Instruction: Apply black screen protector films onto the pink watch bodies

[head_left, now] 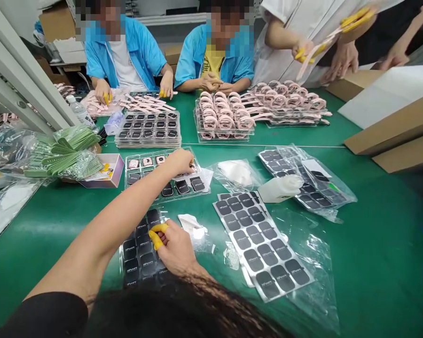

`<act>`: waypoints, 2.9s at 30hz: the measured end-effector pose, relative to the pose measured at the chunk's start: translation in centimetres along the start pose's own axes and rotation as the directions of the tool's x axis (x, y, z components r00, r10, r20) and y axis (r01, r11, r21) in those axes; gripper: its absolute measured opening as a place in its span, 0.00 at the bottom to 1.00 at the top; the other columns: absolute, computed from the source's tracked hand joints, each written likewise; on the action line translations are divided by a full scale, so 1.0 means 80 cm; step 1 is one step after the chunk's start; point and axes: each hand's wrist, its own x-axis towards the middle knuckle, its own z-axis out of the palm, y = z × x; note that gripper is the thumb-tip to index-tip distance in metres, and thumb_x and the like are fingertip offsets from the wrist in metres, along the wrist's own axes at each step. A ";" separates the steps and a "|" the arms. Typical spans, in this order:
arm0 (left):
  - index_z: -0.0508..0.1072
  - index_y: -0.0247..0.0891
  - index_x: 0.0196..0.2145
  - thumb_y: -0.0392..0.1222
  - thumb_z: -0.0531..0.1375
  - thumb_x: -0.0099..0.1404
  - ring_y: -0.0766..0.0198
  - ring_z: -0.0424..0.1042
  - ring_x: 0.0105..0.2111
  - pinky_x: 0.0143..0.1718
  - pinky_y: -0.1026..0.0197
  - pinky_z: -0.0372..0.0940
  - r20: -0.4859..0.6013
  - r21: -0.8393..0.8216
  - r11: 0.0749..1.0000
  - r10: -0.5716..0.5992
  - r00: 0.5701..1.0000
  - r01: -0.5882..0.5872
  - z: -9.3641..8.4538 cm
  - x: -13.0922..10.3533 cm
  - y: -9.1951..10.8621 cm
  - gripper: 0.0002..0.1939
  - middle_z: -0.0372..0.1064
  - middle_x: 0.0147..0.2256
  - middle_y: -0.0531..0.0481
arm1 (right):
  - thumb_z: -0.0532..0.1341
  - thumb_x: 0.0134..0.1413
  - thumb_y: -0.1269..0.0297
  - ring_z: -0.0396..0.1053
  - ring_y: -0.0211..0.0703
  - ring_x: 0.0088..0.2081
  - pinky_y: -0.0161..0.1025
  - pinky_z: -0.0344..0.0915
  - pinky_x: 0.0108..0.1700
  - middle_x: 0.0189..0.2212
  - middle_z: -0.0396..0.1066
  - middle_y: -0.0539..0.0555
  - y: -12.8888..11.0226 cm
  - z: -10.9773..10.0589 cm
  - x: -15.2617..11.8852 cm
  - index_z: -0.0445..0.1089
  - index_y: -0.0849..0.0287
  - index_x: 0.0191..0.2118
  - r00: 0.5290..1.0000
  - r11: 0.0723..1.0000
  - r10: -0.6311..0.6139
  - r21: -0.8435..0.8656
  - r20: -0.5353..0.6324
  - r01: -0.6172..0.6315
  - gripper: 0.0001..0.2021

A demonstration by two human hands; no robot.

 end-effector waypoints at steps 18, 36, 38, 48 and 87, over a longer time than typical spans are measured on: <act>0.72 0.40 0.46 0.64 0.68 0.69 0.58 0.80 0.41 0.48 0.52 0.76 0.102 -0.981 0.138 -0.251 0.962 0.140 0.070 -0.306 -0.003 0.25 0.77 0.44 0.48 | 0.63 0.64 0.74 0.75 0.52 0.45 0.50 0.81 0.42 0.57 0.67 0.61 -0.018 -0.070 0.012 0.67 0.45 0.68 0.941 0.958 -0.288 -0.051 -0.177 0.284 0.30; 0.75 0.39 0.47 0.55 0.82 0.53 0.65 0.77 0.29 0.37 0.58 0.74 0.218 -0.972 -0.125 -0.154 0.964 0.200 0.104 -0.335 -0.036 0.32 0.75 0.36 0.54 | 0.63 0.63 0.60 0.71 0.59 0.36 0.45 0.58 0.24 0.36 0.71 0.60 0.003 -0.161 -0.059 0.73 0.49 0.33 0.963 0.642 0.126 -0.720 -0.240 -0.264 0.06; 0.76 0.39 0.48 0.44 0.83 0.48 0.64 0.79 0.36 0.44 0.58 0.74 0.241 -0.968 -0.107 -0.158 0.958 0.225 0.102 -0.336 -0.038 0.33 0.78 0.39 0.52 | 0.64 0.61 0.61 0.72 0.64 0.42 0.50 0.65 0.29 0.43 0.72 0.64 0.016 -0.159 -0.050 0.77 0.51 0.43 0.954 0.576 0.061 -0.770 -0.294 -0.274 0.06; 0.79 0.41 0.52 0.38 0.79 0.49 0.58 0.81 0.36 0.42 0.57 0.74 0.171 -0.980 0.069 -0.212 0.962 0.189 0.103 -0.340 -0.038 0.32 0.80 0.34 0.53 | 0.62 0.70 0.71 0.72 0.48 0.36 0.43 0.69 0.36 0.35 0.75 0.53 -0.033 -0.064 0.017 0.77 0.51 0.51 0.956 0.863 -0.290 -0.421 0.042 0.280 0.10; 0.75 0.37 0.46 0.27 0.80 0.46 0.59 0.81 0.42 0.53 0.50 0.75 0.169 -0.985 -0.091 -0.353 0.920 0.146 0.103 -0.328 -0.045 0.31 0.83 0.47 0.42 | 0.71 0.66 0.63 0.71 0.62 0.70 0.66 0.69 0.73 0.67 0.76 0.61 -0.006 -0.099 -0.026 0.72 0.44 0.70 0.896 0.928 -0.073 -0.299 0.439 0.222 0.28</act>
